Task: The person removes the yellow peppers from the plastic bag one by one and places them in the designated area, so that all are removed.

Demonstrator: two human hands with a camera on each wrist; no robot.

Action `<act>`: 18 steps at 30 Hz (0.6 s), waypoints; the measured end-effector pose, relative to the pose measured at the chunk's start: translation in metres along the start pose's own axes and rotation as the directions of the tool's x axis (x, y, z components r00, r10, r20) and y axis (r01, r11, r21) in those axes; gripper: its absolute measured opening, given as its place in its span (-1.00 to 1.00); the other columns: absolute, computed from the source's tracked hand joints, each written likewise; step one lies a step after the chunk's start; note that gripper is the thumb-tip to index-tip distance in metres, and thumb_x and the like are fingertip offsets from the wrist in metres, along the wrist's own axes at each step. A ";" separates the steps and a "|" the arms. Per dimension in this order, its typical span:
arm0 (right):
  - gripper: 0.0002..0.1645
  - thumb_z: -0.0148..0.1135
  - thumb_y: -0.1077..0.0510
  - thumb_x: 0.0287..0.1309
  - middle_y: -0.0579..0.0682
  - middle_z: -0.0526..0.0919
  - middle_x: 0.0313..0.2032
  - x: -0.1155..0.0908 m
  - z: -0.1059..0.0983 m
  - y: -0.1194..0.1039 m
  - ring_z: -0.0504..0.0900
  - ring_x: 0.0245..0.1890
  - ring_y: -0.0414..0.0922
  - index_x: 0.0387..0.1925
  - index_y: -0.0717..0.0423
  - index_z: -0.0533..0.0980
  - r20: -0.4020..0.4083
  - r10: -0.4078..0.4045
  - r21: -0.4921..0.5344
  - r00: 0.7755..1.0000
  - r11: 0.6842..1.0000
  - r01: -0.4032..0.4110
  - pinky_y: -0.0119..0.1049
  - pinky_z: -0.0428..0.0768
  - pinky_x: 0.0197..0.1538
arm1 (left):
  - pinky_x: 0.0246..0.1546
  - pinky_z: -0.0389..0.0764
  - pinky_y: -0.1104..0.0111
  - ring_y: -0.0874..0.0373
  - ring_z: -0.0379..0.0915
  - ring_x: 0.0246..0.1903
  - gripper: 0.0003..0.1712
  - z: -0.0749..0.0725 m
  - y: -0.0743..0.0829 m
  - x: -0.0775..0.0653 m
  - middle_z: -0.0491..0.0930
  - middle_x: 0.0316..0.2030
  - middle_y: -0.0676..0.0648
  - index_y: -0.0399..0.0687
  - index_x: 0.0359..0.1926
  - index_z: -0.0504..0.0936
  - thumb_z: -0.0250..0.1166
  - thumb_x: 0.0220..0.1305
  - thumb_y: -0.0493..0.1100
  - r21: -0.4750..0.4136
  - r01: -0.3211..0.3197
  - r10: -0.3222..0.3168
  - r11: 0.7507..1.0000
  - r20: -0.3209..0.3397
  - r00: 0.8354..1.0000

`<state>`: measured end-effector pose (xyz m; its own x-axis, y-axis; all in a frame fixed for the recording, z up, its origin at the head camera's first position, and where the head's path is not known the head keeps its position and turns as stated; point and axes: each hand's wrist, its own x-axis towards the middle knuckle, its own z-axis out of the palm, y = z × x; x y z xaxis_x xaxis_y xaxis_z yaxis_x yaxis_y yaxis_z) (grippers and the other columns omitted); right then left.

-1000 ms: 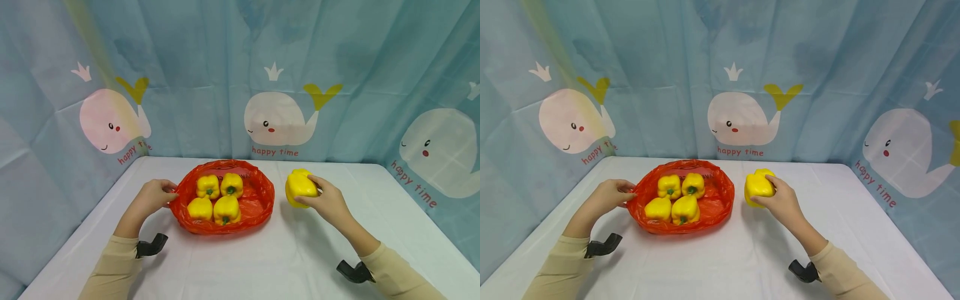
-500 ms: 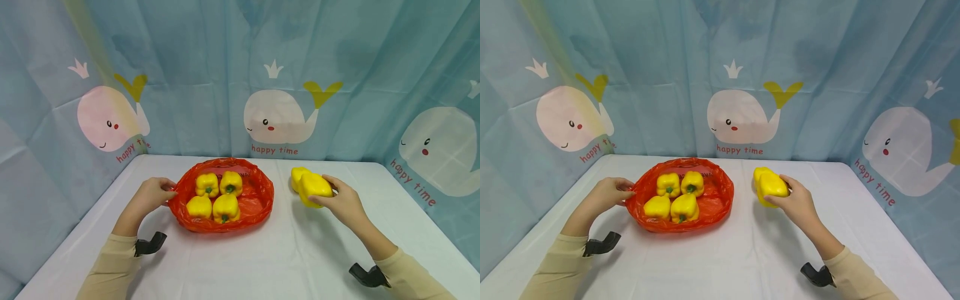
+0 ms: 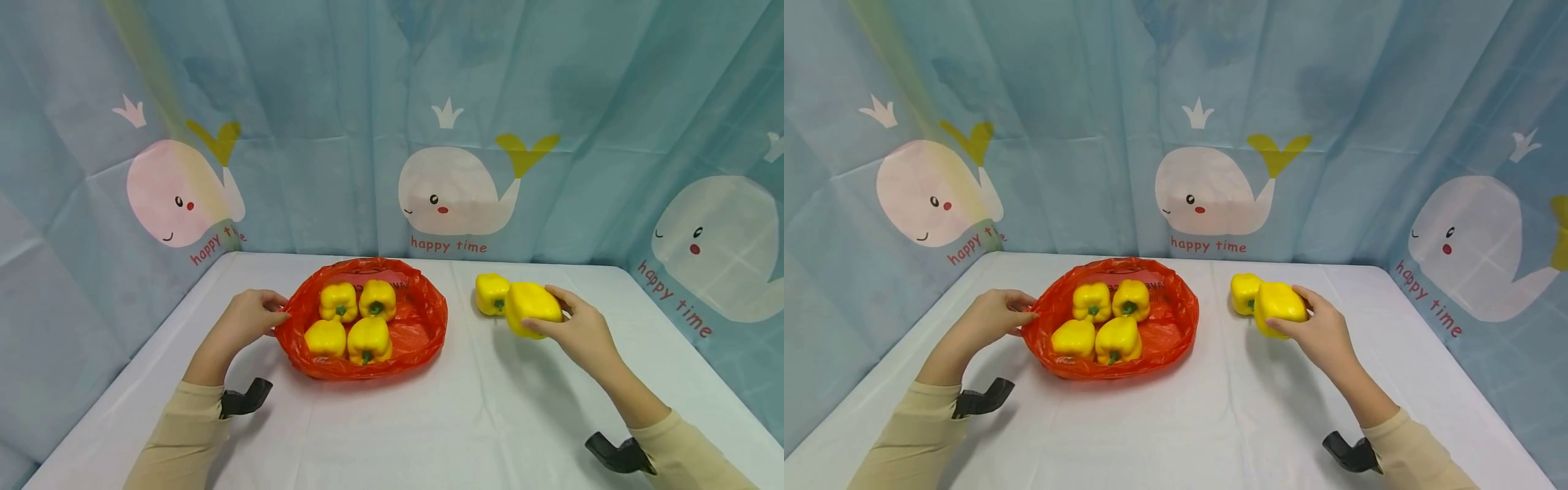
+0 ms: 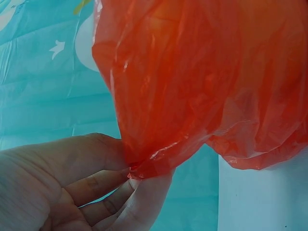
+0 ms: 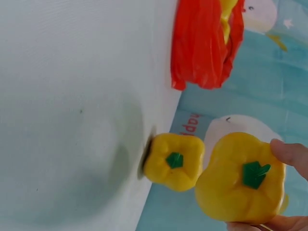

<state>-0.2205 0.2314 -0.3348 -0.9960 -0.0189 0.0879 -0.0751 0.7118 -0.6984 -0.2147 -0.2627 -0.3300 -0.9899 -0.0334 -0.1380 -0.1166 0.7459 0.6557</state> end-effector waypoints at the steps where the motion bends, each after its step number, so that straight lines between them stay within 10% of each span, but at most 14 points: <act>1: 0.12 0.37 -0.24 0.13 0.41 0.30 0.38 0.000 -0.001 0.001 0.35 0.30 0.33 0.47 0.31 0.12 -0.002 0.003 -0.005 1.000 1.000 -0.003 0.24 0.50 0.25 | -0.13 0.76 0.14 0.05 0.61 -0.29 -0.56 0.000 0.000 0.000 0.64 -0.13 -0.33 -0.41 0.14 0.54 0.24 0.34 -0.20 0.000 -0.001 0.001 1.000 0.000 1.000; 18: 0.09 0.34 -0.18 0.19 0.46 0.27 0.38 0.020 -0.015 0.025 0.34 0.28 0.35 0.48 0.35 0.08 -0.029 0.012 -0.021 1.000 1.000 -0.013 0.26 0.48 0.24 | -0.14 0.76 0.15 0.09 0.61 -0.31 -0.56 0.002 -0.001 0.001 0.64 -0.13 -0.31 -0.39 0.14 0.55 0.25 0.34 -0.20 0.001 0.000 0.000 1.000 0.000 1.000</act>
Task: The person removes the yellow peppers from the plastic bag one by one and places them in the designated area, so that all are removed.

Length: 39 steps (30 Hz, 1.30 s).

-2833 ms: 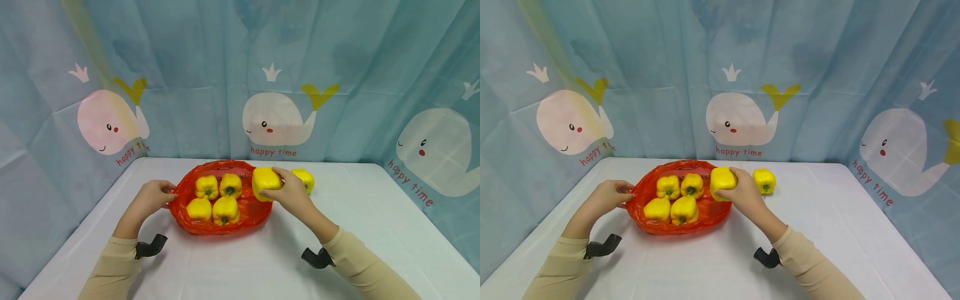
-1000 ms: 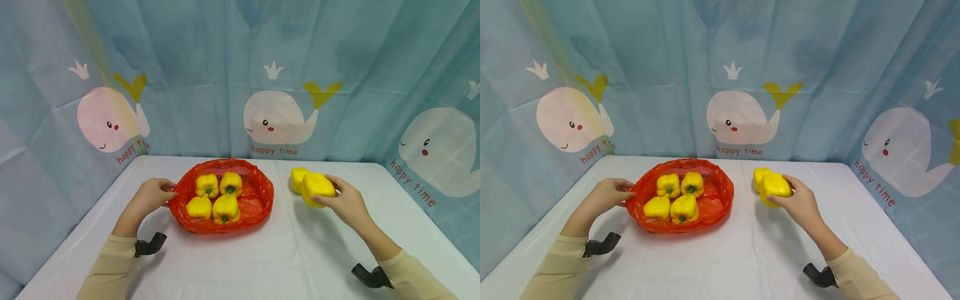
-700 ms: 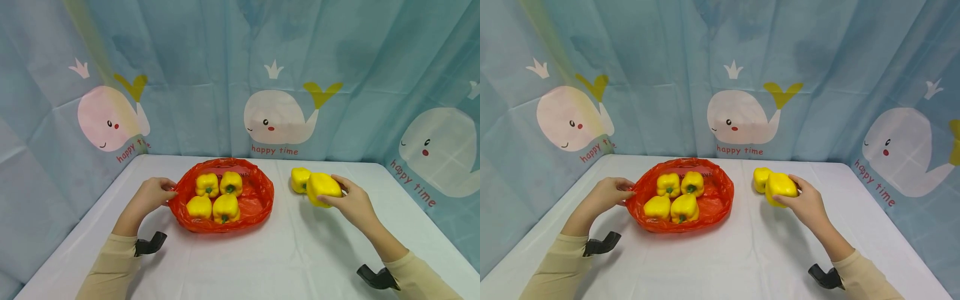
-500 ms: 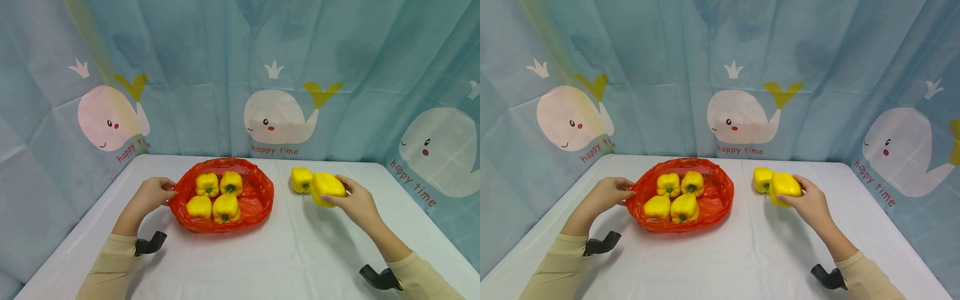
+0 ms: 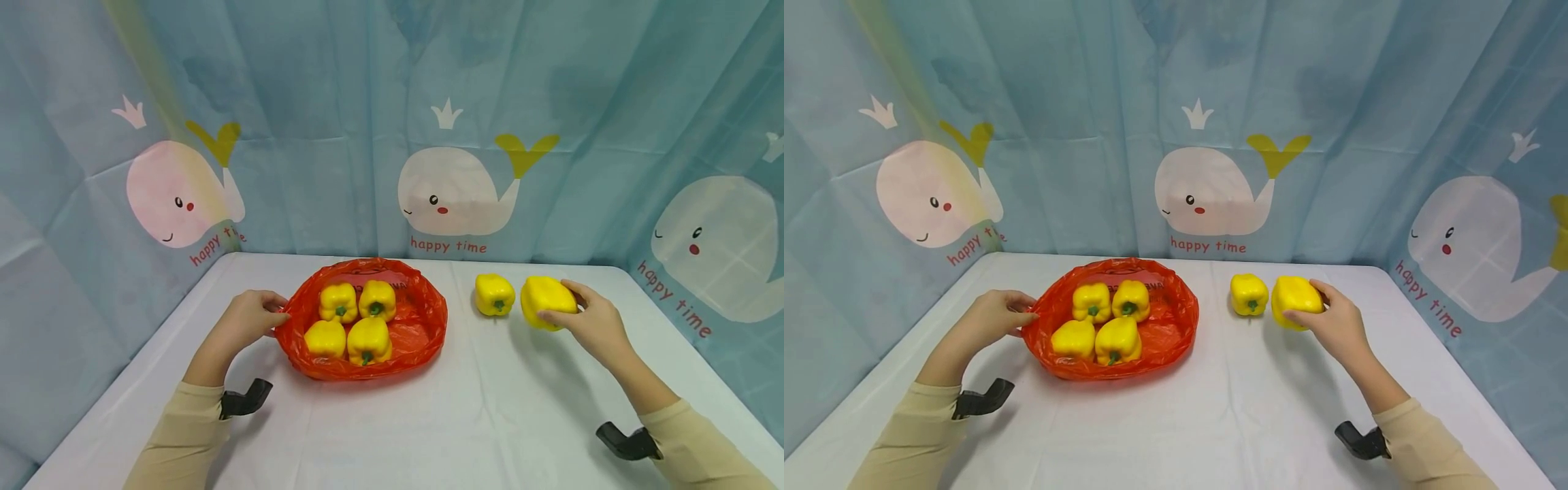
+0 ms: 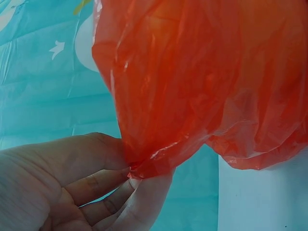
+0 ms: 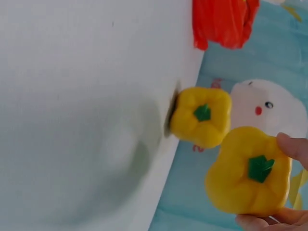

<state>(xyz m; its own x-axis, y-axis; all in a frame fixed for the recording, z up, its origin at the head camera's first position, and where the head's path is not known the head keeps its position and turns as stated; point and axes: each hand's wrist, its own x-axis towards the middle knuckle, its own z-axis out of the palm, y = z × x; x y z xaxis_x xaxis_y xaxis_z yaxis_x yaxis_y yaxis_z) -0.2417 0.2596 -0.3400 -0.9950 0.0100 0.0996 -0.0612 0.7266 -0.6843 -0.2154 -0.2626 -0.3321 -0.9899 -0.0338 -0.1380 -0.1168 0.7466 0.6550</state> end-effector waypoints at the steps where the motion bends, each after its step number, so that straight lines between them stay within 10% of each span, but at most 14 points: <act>1: 0.09 0.33 -0.17 0.20 0.46 0.26 0.38 0.002 -0.001 0.002 0.33 0.28 0.35 0.48 0.36 0.07 0.000 0.003 0.000 1.000 1.000 -0.003 0.27 0.47 0.24 | -0.14 0.76 0.14 0.09 0.61 -0.31 -0.56 0.000 0.000 0.000 0.64 -0.13 -0.31 -0.39 0.14 0.55 0.25 0.34 -0.20 0.000 0.001 -0.001 1.000 0.000 1.000; 39: 0.13 0.30 -0.20 0.21 0.49 0.12 0.42 0.066 -0.001 0.045 0.15 0.39 0.41 0.48 0.39 0.01 0.073 0.084 -0.046 0.994 0.996 -0.081 0.29 0.26 0.40 | -0.16 0.76 0.17 0.10 0.61 -0.31 -0.56 0.000 -0.003 0.002 0.64 -0.12 -0.32 -0.40 0.14 0.55 0.25 0.33 -0.19 0.006 0.004 -0.004 1.000 0.008 1.000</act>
<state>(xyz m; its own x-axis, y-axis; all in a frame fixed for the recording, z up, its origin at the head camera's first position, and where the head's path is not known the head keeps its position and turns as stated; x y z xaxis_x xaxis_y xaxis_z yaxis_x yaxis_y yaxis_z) -0.3100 0.2935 -0.3635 -0.9997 0.0205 -0.0113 0.0229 0.7545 -0.6559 -0.2167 -0.2646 -0.3342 -0.9886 -0.0313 -0.1470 -0.1203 0.7506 0.6496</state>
